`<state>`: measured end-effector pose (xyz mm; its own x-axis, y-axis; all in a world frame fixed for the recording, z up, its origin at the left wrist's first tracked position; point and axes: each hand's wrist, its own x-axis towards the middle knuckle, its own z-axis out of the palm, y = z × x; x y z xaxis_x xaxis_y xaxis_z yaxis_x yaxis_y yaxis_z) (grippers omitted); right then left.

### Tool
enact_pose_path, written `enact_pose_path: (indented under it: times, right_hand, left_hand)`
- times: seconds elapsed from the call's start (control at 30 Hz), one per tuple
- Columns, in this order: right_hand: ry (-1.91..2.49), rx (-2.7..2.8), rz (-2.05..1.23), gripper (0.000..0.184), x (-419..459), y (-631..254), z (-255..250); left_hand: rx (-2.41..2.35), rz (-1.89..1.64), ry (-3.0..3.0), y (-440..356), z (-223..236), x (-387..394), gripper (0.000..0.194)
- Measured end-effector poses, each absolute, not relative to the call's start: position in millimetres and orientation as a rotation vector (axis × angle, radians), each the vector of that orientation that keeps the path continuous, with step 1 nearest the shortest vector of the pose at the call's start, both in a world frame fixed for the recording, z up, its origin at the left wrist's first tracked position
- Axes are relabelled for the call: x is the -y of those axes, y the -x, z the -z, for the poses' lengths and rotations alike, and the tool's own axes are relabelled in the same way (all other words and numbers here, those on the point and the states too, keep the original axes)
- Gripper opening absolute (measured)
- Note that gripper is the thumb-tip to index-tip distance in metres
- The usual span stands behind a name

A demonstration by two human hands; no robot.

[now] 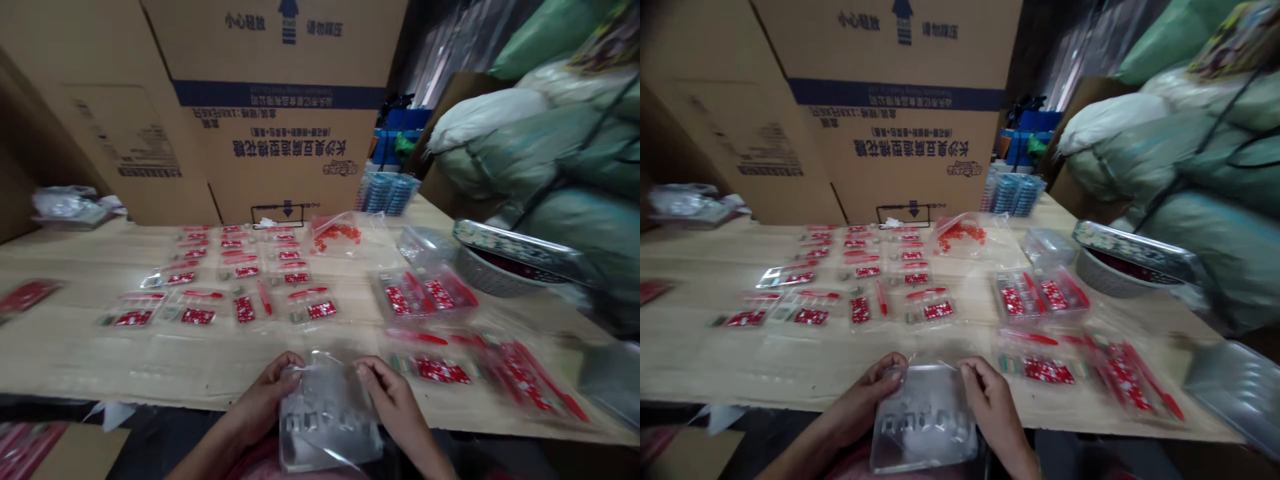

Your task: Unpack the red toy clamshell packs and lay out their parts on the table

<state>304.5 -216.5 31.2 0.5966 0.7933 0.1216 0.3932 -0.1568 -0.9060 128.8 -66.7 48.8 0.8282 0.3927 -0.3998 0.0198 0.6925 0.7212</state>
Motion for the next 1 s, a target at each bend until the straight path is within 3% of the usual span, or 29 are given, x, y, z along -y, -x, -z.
enact_pose_path:
  times: [0.17, 0.33, 0.53, 0.67, 0.8, 1.0]
  right_hand:
    - [1.848, 1.162, -0.406, 0.037, 186, -319, -27]
    - [2.019, 1.506, -0.389, 0.036, 162, -300, -15]
    - [2.061, 1.541, -0.48, 0.033, 140, -254, -22]
    - [1.912, 1.445, -0.543, 0.031, 133, -247, -31]
    - [1.815, 1.352, -0.534, 0.025, 154, -293, -53]
    - [2.39, 1.585, -0.331, 0.027, 191, -366, -103]
  left_hand:
    - [-0.898, -0.461, -0.767, -65, -55, 35, 0.045]
    - [-1.086, -0.408, -0.803, 1, -67, 11, 0.072]
    - [-1.104, -0.395, -0.781, 19, -73, -7, 0.089]
    - [-1.153, -0.399, -0.856, 30, -86, -17, 0.084]
    - [-1.117, -0.347, -0.849, 19, -102, -19, 0.079]
    - [-0.763, -0.078, -0.89, -71, -89, 7, 0.048]
